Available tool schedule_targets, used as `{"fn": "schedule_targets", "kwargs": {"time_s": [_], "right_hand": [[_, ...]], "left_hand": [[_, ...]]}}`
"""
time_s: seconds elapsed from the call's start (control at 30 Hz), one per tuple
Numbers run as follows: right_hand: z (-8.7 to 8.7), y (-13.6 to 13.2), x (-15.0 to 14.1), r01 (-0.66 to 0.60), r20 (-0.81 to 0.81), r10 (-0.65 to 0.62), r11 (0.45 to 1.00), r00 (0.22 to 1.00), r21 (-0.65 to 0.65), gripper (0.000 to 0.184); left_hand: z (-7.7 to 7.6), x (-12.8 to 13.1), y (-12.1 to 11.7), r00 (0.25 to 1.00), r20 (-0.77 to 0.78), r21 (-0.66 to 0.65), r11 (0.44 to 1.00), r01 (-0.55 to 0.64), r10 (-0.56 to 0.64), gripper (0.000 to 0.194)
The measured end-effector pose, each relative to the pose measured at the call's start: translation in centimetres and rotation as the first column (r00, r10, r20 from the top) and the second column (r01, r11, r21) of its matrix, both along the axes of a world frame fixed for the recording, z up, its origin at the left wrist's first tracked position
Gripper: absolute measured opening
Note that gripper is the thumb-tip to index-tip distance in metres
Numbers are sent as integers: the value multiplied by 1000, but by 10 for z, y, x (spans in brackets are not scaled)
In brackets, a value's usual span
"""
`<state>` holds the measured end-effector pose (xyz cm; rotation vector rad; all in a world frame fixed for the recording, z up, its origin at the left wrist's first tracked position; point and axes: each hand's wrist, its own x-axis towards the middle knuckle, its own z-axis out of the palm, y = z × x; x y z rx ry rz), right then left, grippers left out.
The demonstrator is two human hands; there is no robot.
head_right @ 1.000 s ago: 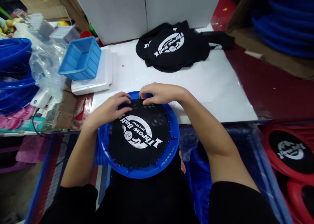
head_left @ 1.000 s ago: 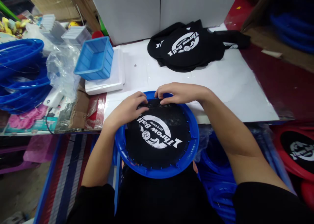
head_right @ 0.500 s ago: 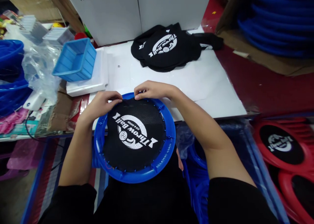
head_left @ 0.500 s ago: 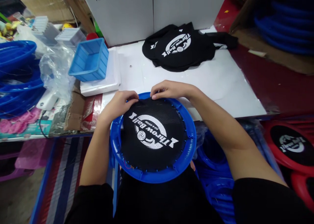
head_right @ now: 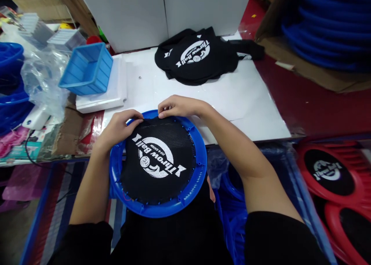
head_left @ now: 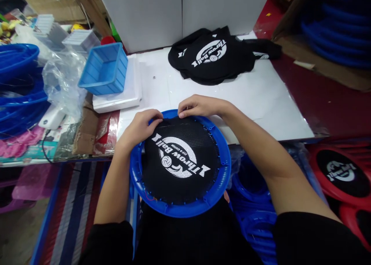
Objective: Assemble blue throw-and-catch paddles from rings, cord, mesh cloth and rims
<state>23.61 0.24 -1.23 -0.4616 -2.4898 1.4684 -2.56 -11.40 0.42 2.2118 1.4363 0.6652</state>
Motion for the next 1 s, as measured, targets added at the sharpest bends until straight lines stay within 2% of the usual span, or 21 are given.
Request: {"fn": "schedule_targets", "kwargs": {"time_s": [0.27, 0.47, 0.7, 1.0], "right_hand": [[-4, 3, 0, 30, 3, -30, 999, 1000, -18, 29], [0, -2, 0, 65, -1, -65, 998, 998, 13, 28], [4, -1, 6, 35, -1, -35, 996, 999, 87, 30], [1, -5, 4, 78, 16, -80, 993, 997, 83, 25]], "left_hand": [[-5, -1, -1, 1000, 10, 29, 999, -22, 22, 7], [-5, 0, -2, 1000, 0, 40, 999, -12, 12, 7], [-8, 1, -1, 1000, -20, 58, 998, 8, -6, 8], [-4, 2, -5, 999, -43, 35, 999, -3, 5, 9]]}}
